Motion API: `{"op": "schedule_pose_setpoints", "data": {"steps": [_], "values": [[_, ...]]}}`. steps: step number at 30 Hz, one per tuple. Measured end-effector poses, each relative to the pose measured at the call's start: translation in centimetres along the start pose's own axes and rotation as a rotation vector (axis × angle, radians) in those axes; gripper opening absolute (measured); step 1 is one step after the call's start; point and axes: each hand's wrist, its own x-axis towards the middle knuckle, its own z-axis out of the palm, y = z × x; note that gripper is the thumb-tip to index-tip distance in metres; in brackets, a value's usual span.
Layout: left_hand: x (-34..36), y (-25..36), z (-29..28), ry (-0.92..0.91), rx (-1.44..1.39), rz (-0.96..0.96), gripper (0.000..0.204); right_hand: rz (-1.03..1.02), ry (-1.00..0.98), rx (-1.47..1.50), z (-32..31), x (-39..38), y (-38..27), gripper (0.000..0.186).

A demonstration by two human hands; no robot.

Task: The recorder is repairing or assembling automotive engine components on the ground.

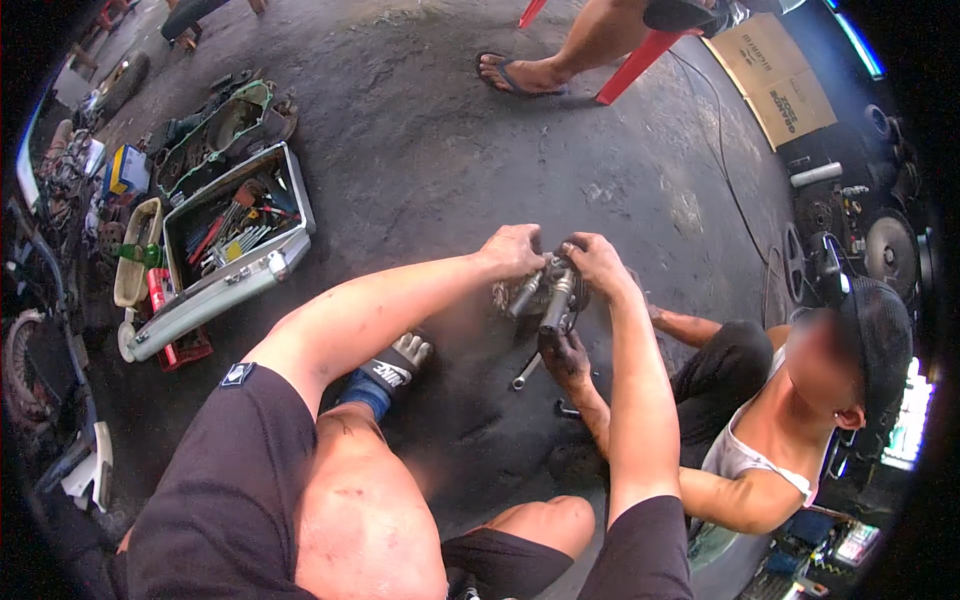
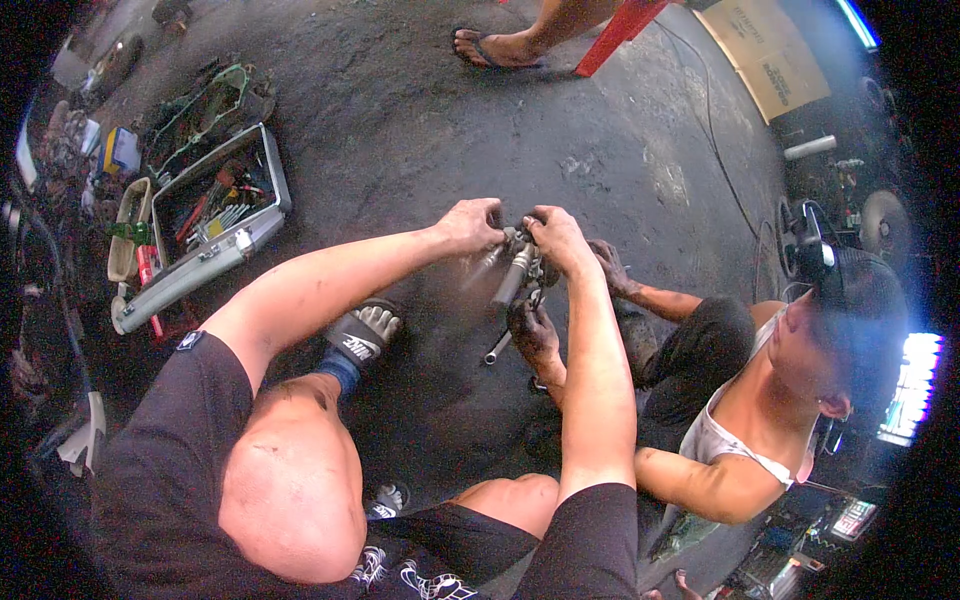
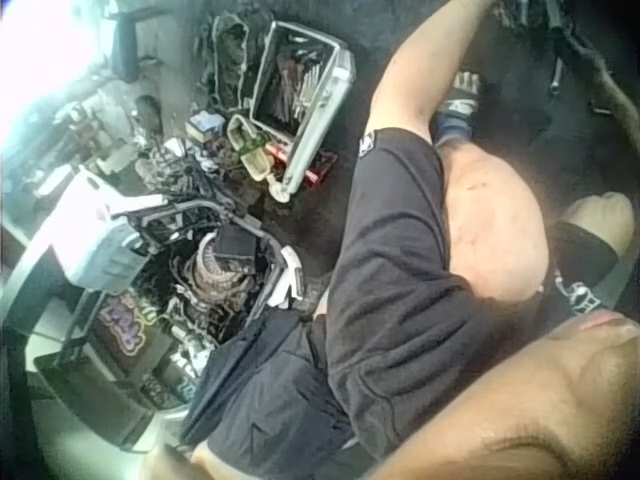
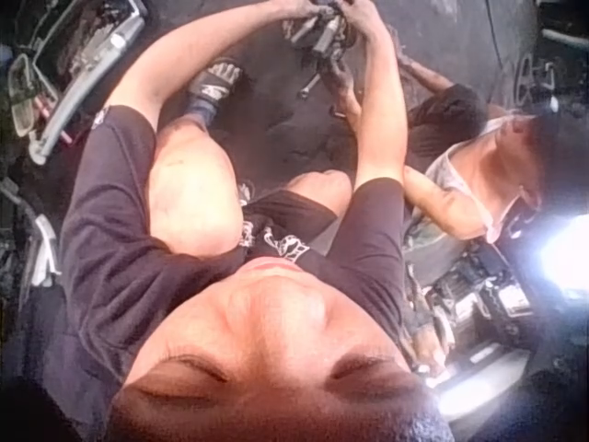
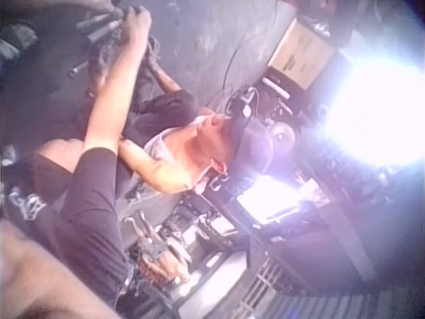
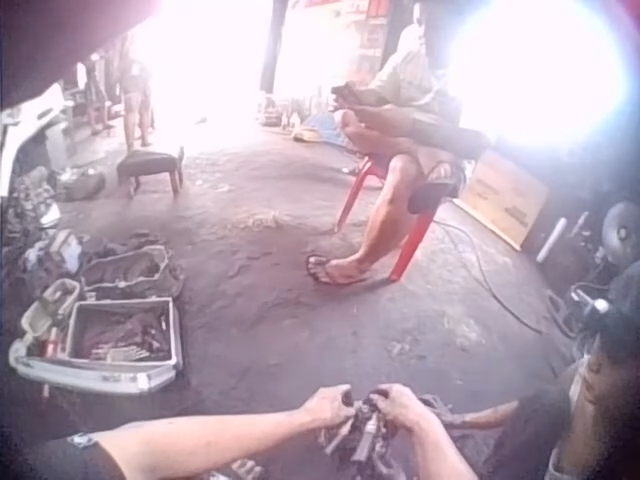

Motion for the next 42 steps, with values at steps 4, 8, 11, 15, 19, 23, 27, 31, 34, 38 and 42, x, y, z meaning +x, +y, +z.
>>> {"op": "schedule_pose_setpoints", "data": {"steps": [4, 8, 11, 15, 19, 23, 27, 31, 34, 38, 42], "values": [[0.2, -0.4, 0.0, -0.036, -0.04, -0.001, 0.044, 0.007, -0.005, -0.032, 0.4, 0.3, 0.4, 0.041], [0.3, -0.3, 0.1, 0.009, -0.01, 0.043, 0.046, -0.102, 0.042, -0.142, 0.4, -0.2, 0.0, 0.046], [0.5, -0.1, 0.0, -0.003, -0.008, 0.053, 0.044, -0.019, 0.018, -0.124, 0.1, -0.5, -0.9, 0.046], [0.5, -0.1, 0.0, -0.113, -0.087, 0.035, 0.041, 0.006, 0.006, -0.149, 0.1, -0.9, -2.0, 0.042], [0.2, -0.4, 0.6, 0.051, -0.008, 0.099, 0.041, 0.075, 0.026, -0.154, 0.2, -1.0, -2.3, 0.041], [0.4, -0.5, 1.0, 0.066, -0.017, -0.008, 0.041, 0.124, -0.029, -0.19, 0.0, -0.6, -2.8, 0.04], [1.0, -0.3, 0.8, -0.058, 0.007, -0.074, 0.044, 0.152, -0.043, -0.341, 0.1, 0.0, -3.8, 0.041], [0.3, -0.3, 1.1, 0.017, -0.034, -0.025, 0.04, 0.276, -0.022, -0.353, 0.2, -0.1, -4.1, 0.045], [-0.3, 0.0, 1.5, 0.139, -0.025, -0.021, 0.041, 0.227, -0.09, -0.368, 0.2, -0.1, -4.2, 0.047], [0.1, 0.4, 1.1, 0.09, 0.028, -0.047, 0.041, 0.285, -0.058, -0.413, 0.1, -0.1, -4.6, 0.044], [0.1, 0.6, 1.2, -0.009, 0.002, -0.095, 0.038, 0.305, -0.101, -0.423, -0.4, -0.7, -5.4, 0.048]]}}
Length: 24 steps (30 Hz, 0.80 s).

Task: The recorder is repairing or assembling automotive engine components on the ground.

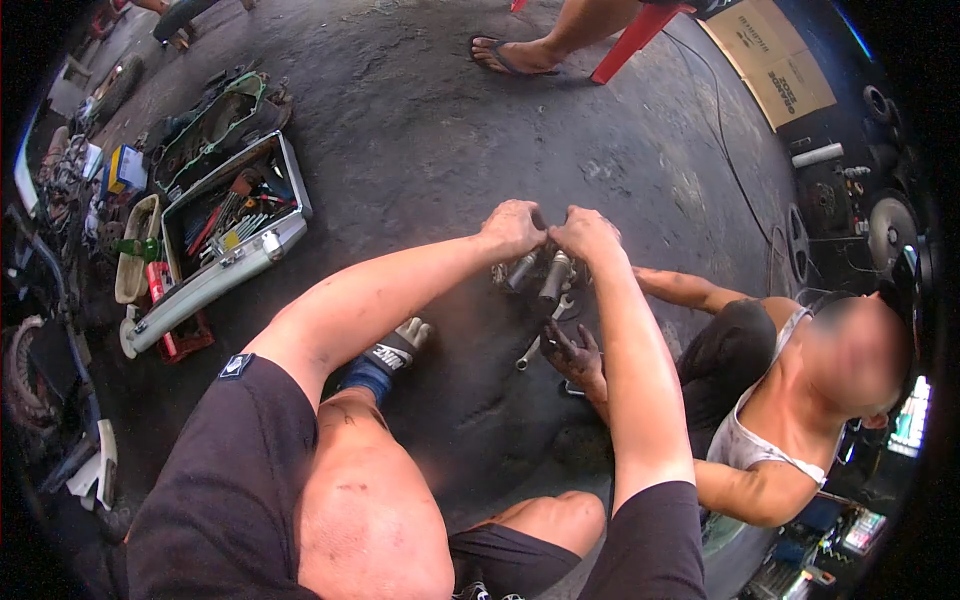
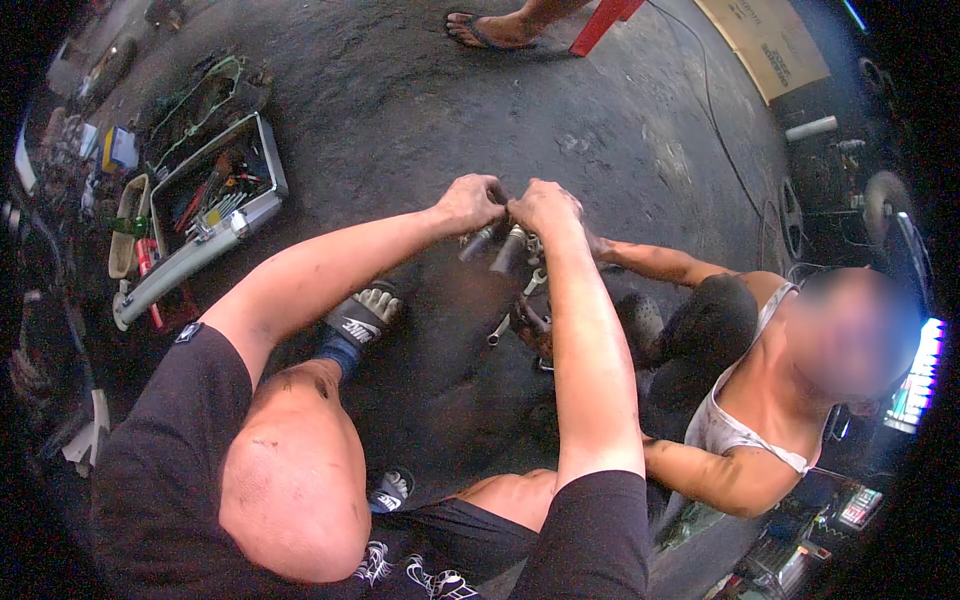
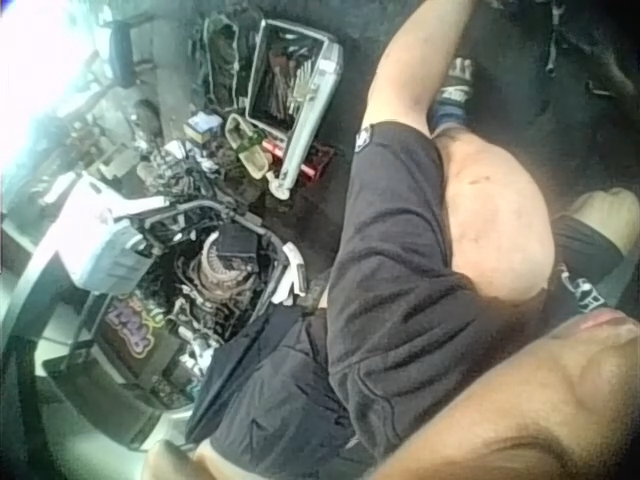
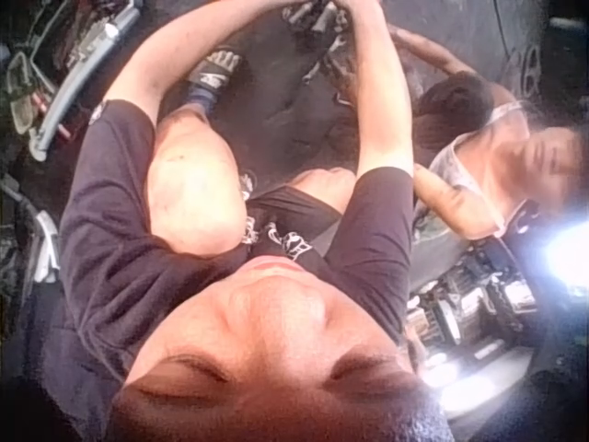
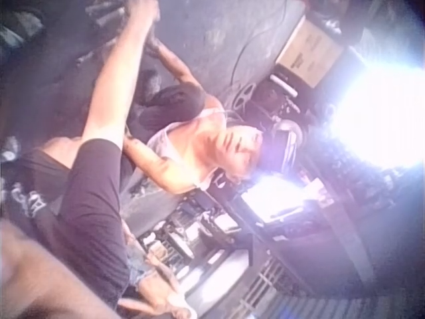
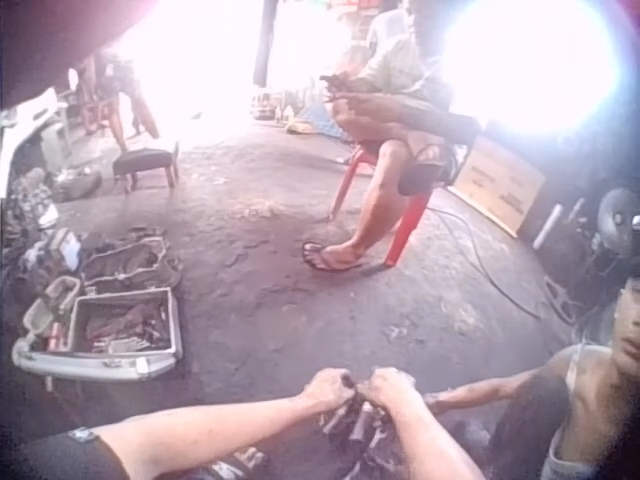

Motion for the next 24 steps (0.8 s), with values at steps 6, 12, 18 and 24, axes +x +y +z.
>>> {"op": "schedule_pose_setpoints", "data": {"steps": [6, 12, 18, 24], "values": [[-0.2, 0.4, 0.3, 0.117, 0.031, 0.049, 0.035, -0.024, -0.005, -0.063, -0.4, -0.4, -0.8, 0.046], [-0.6, 0.7, 0.3, 0.231, 0.091, -0.023, 0.039, -0.056, 0.009, -0.083, 0.0, 0.0, -0.6, 0.044], [-0.3, 0.6, 0.1, 0.131, 0.067, 0.067, 0.046, -0.024, 0.002, -0.177, -0.3, 0.4, -0.9, 0.046], [-0.4, -0.2, 0.7, 0.216, 0.015, -0.012, 0.04, -0.083, -0.04, -0.12, -0.4, 0.1, -0.3, 0.049]]}}
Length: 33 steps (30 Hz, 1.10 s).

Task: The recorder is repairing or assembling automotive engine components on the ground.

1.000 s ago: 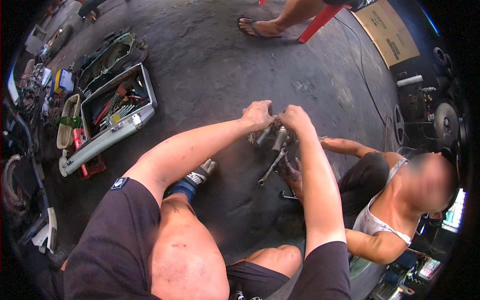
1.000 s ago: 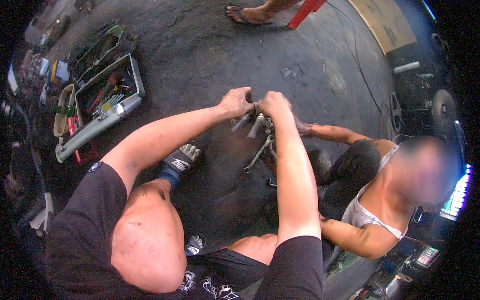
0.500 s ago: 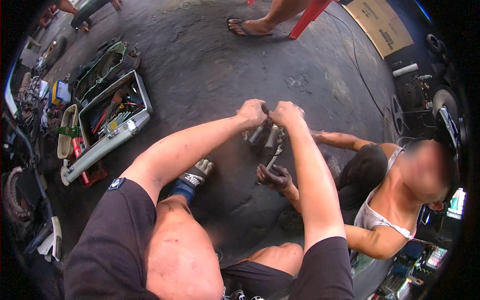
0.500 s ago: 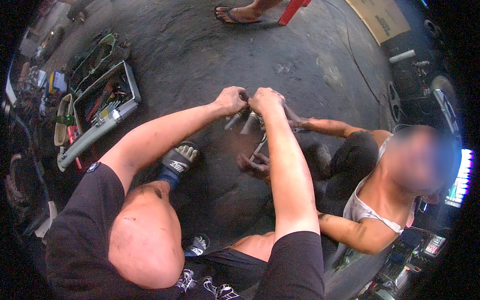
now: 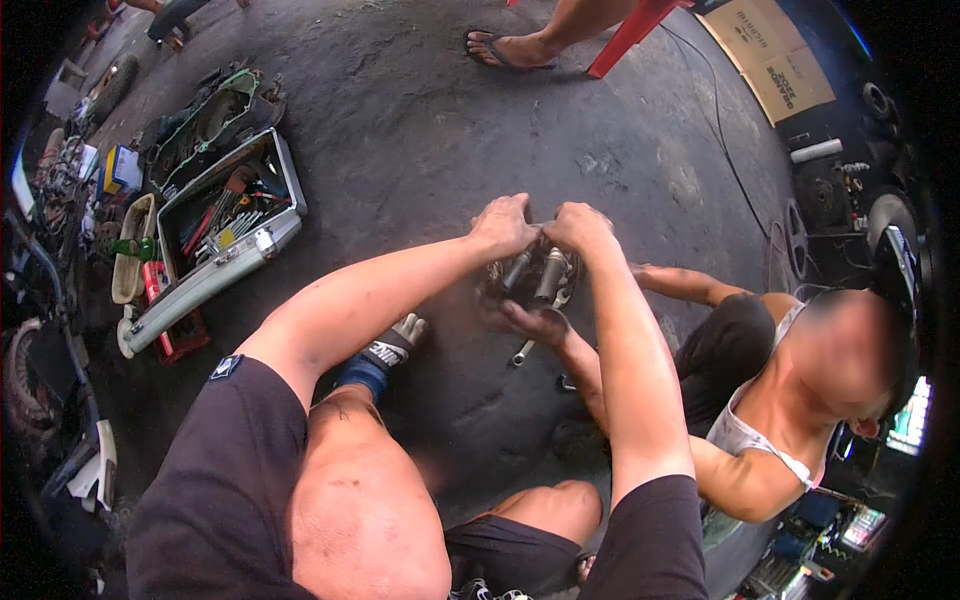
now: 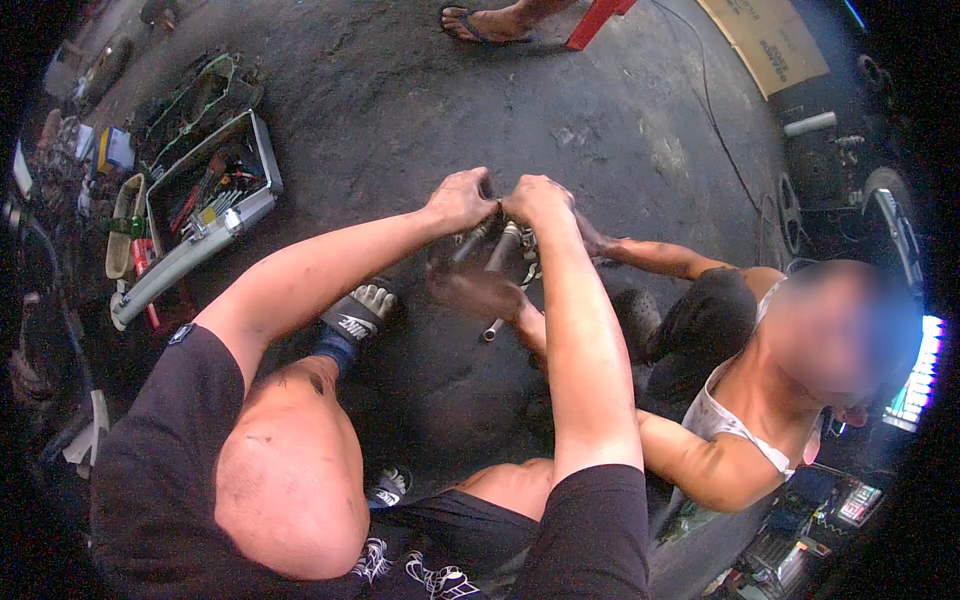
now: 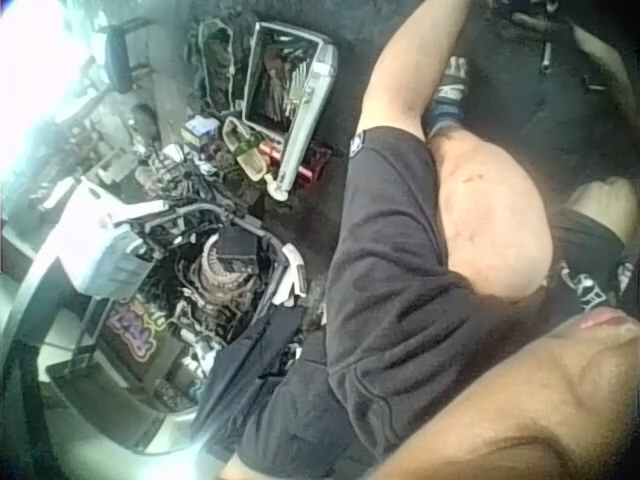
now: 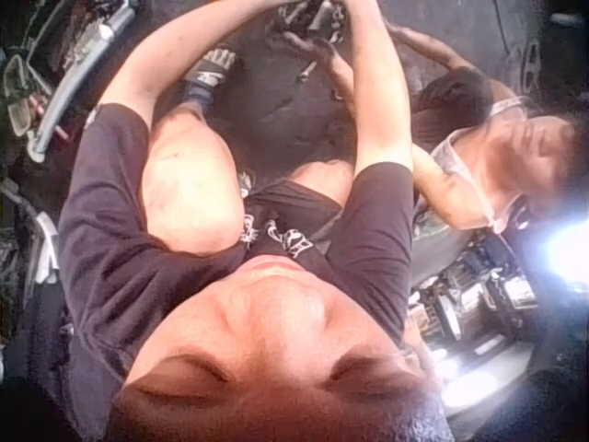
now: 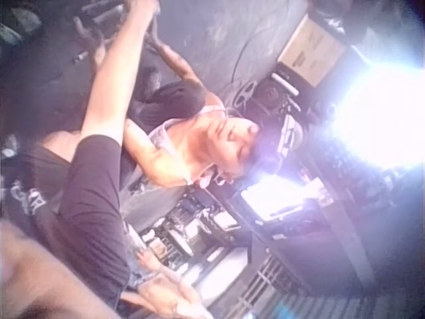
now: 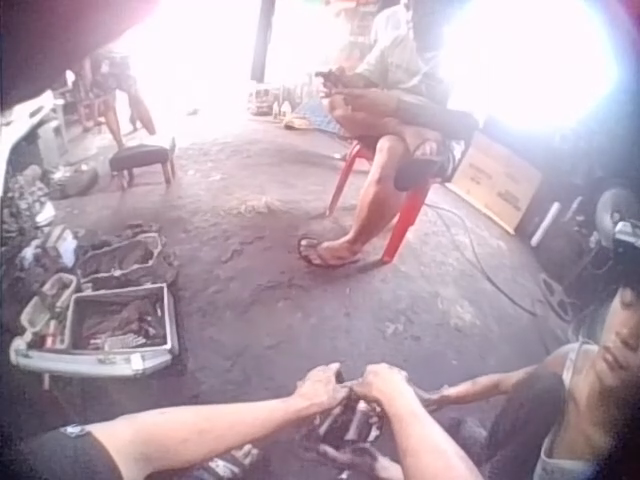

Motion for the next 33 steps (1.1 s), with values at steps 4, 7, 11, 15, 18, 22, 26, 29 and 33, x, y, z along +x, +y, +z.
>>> {"op": "schedule_pose_setpoints", "data": {"steps": [4, 7, 11, 15, 18, 22, 26, 29, 33], "values": [[0.1, 0.3, -0.4, -0.066, -0.011, 0.036, 0.041, 0.036, -0.028, -0.015, -0.4, -0.2, -0.3, 0.051], [0.6, 1.1, -1.1, -0.053, 0.058, 0.134, 0.042, 0.004, -0.094, -0.056, -0.7, -0.3, -0.4, 0.05], [0.1, 1.3, -1.4, -0.245, 0.037, -0.043, 0.05, 0.012, -0.026, -0.043, -0.5, -0.4, -0.4, 0.05], [-0.1, 0.8, -1.0, -0.049, 0.051, 0.075, 0.051, 0.008, -0.04, -0.056, -0.3, -0.1, -0.5, 0.05], [0.7, 0.5, -1.2, -0.279, 0.012, 0.13, 0.06, -0.031, -0.099, -0.113, -0.3, 0.0, -0.5, 0.049], [0.2, 0.5, -1.5, -0.258, 0.018, 0.064, 0.06, -0.014, -0.013, -0.131, -0.2, -0.2, -0.8, 0.045], [-0.2, 1.0, -1.7, -0.16, 0.036, -0.003, 0.046, -0.031, 0.013, -0.122, -0.3, -0.5, -1.2, 0.04], [0.6, 1.0, -2.4, -0.277, 0.078, 0.084, 0.05, -0.012, -0.033, -0.123, -0.5, -0.7, -1.4, 0.039], [0.8, 0.6, -2.1, -0.266, 0.041, 0.004, 0.048, 0.007, -0.041, -0.137, -0.4, -0.6, -1.4, 0.038]]}}
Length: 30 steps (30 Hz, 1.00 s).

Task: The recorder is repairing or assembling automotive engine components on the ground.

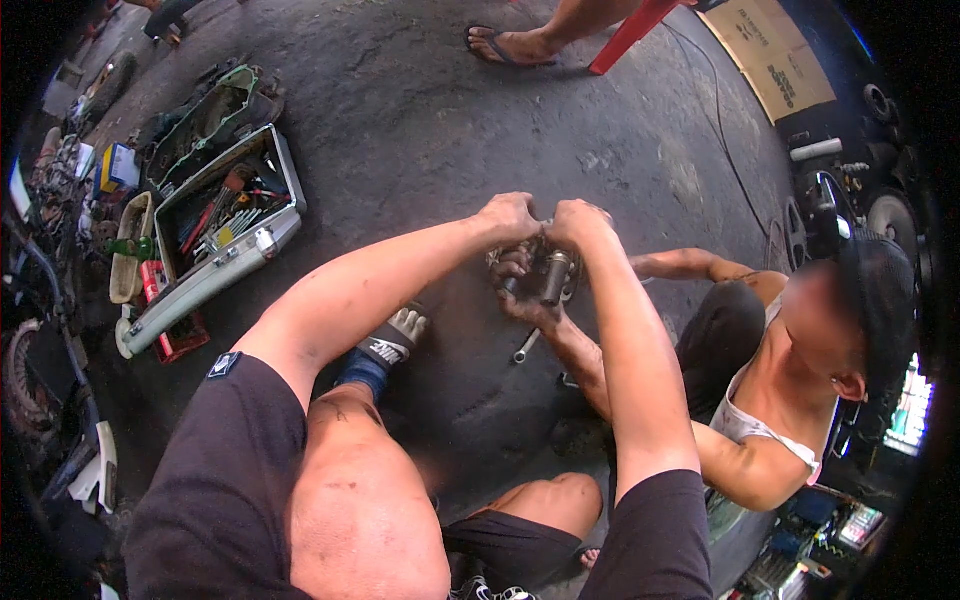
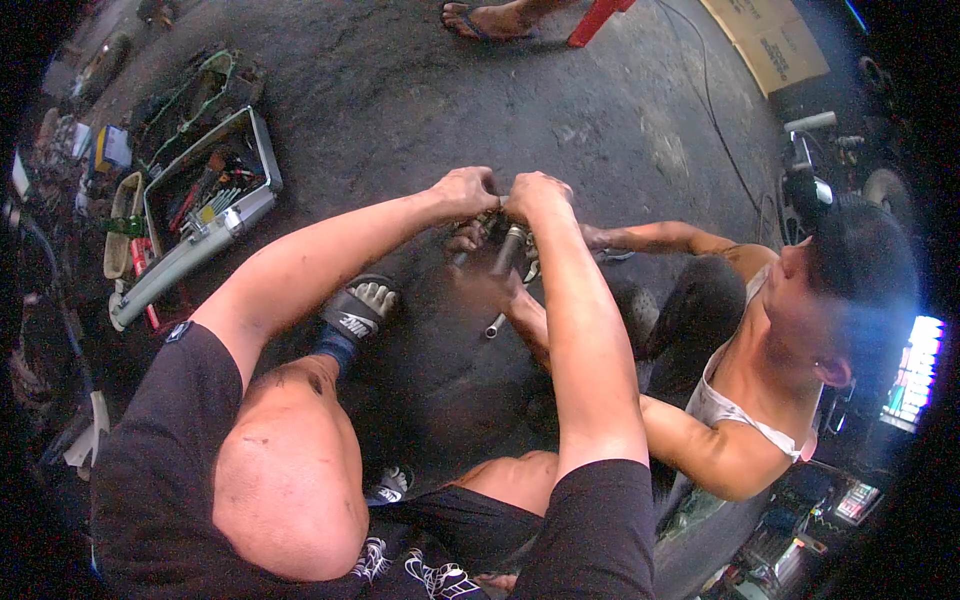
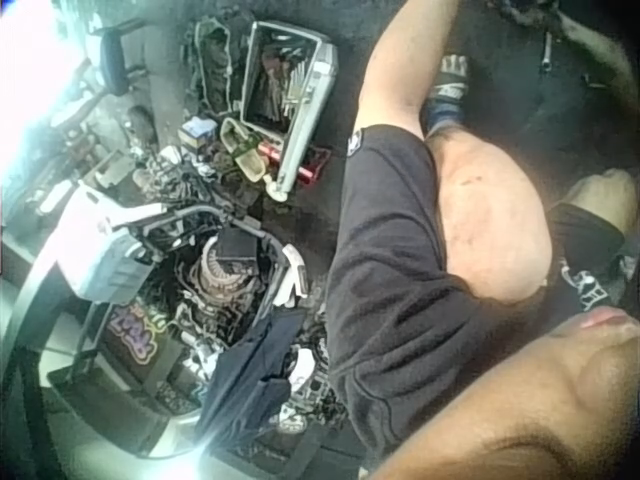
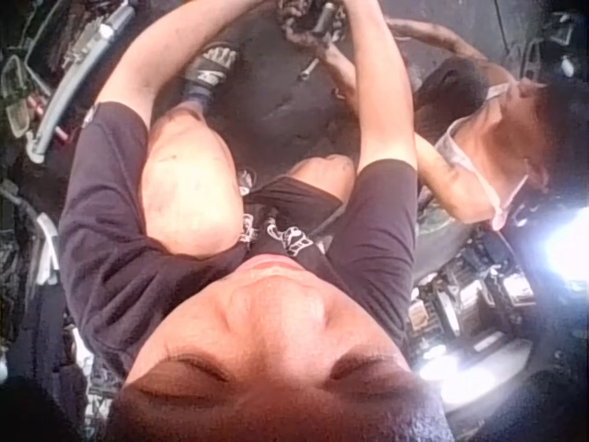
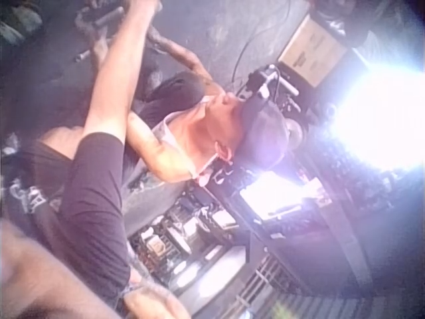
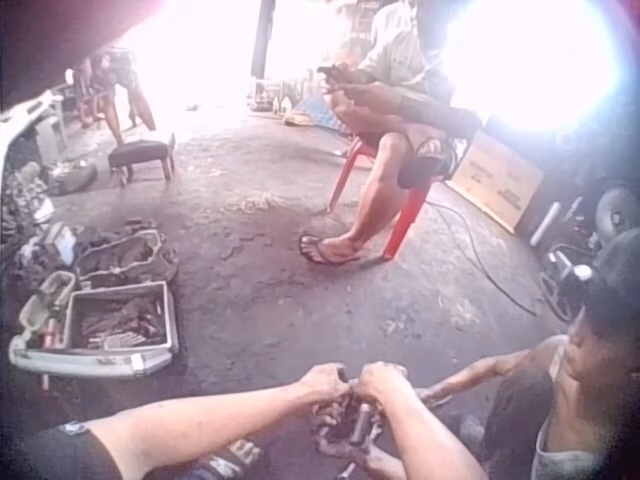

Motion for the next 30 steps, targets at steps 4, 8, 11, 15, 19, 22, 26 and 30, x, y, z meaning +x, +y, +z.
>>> {"op": "schedule_pose_setpoints", "data": {"steps": [4, 8, 11, 15, 19, 22, 26, 30], "values": [[-0.1, -0.2, 0.6, 0.13, -0.01, 0.04, 0.045, -0.005, 0.045, 0.01, 0.4, 0.4, 0.0, 0.037], [0.3, 0.2, 0.2, -0.022, -0.016, 0.029, 0.046, -0.01, 0.037, -0.012, 0.7, 0.8, 0.2, 0.038], [0.0, 0.4, 0.0, -0.048, -0.022, 0.047, 0.049, -0.03, 0.064, 0.012, 0.7, 0.8, 0.2, 0.038], [-0.5, 0.4, 0.3, 0.04, 0.029, -0.005, 0.056, -0.022, 0.039, 0.041, 0.5, 0.5, 0.2, 0.037], [-0.2, 0.5, 0.2, 0.07, 0.068, 0.096, 0.039, -0.01, 0.028, 0.03, 0.4, 0.2, -0.1, 0.036], [-0.2, 0.5, 0.0, -0.079, -0.002, 0.032, 0.041, 0.013, 0.067, 0.044, 0.4, 0.2, -0.2, 0.036], [-0.9, 0.4, 0.5, 0.049, -0.009, 0.005, 0.046, -0.008, 0.022, -0.018, 0.3, 0.2, 0.1, 0.038], [-0.9, 0.5, 0.2, 0.148, 0.076, 0.104, 0.053, -0.013, -0.038, -0.042, 0.2, 0.5, -0.1, 0.039]]}}
